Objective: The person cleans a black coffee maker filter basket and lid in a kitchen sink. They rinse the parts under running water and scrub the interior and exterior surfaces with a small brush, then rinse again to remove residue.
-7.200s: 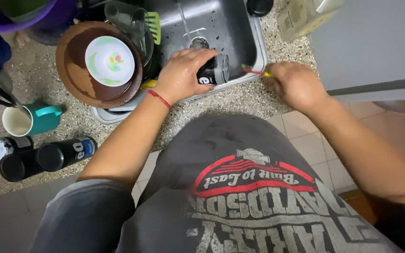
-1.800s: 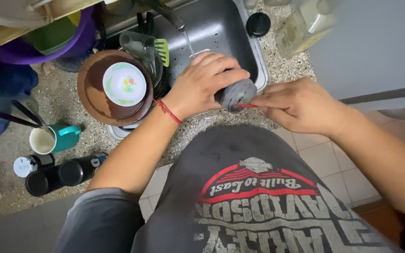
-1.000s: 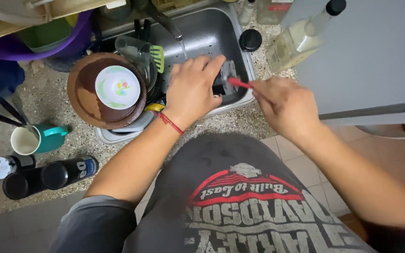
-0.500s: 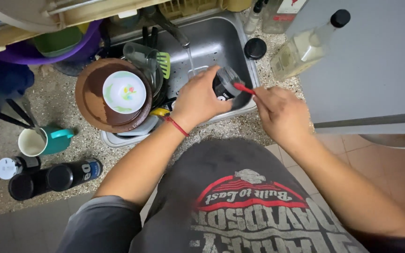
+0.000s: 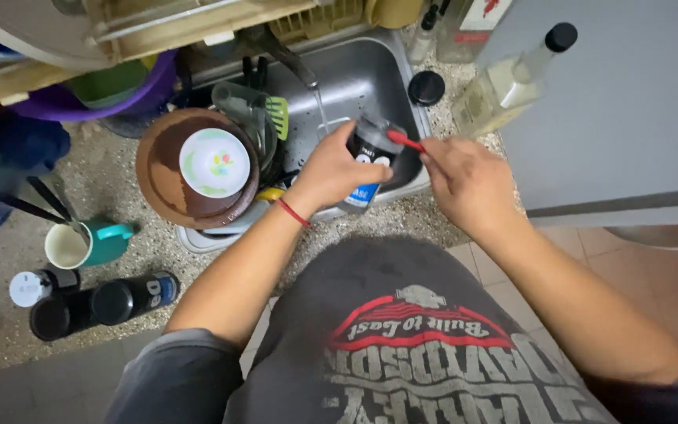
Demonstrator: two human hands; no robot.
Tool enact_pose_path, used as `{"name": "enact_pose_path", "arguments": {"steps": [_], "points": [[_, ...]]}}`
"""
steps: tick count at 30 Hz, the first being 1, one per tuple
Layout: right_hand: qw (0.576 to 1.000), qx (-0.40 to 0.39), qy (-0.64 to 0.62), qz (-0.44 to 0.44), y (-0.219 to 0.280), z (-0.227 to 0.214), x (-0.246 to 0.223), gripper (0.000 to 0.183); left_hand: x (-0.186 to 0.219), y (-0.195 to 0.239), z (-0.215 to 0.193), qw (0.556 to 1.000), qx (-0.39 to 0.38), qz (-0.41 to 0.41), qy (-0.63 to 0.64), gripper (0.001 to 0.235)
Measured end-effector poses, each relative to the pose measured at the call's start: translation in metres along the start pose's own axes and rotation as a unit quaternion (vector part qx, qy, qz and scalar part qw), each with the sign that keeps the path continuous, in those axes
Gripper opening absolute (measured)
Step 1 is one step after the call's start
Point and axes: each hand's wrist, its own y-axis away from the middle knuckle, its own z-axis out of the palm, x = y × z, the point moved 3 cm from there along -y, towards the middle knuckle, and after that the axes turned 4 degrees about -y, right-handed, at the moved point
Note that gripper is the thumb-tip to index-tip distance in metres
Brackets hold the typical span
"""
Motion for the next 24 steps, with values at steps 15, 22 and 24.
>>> {"name": "enact_pose_path", "arguments": {"steps": [15, 22, 24], "points": [[0.994, -0.095, -0.047, 0.04, -0.006, -0.002, -0.003, 0.017, -0.022, -0.001, 0.008, 0.994, -0.031, -0.01, 0.103, 0.05], [0.995, -0.095, -0.006, 0.023, 0.004, 0.0, 0.009, 0.017, -0.011, -0.002, 0.0, 0.999, -0.004, -0.017, 0.033, 0.057], [0.993, -0.11, -0.003, 0.032, 0.002, 0.004, 0.005, 0.019, -0.009, 0.0, 0.003, 0.999, -0.006, -0.04, 0.008, 0.057]]}}
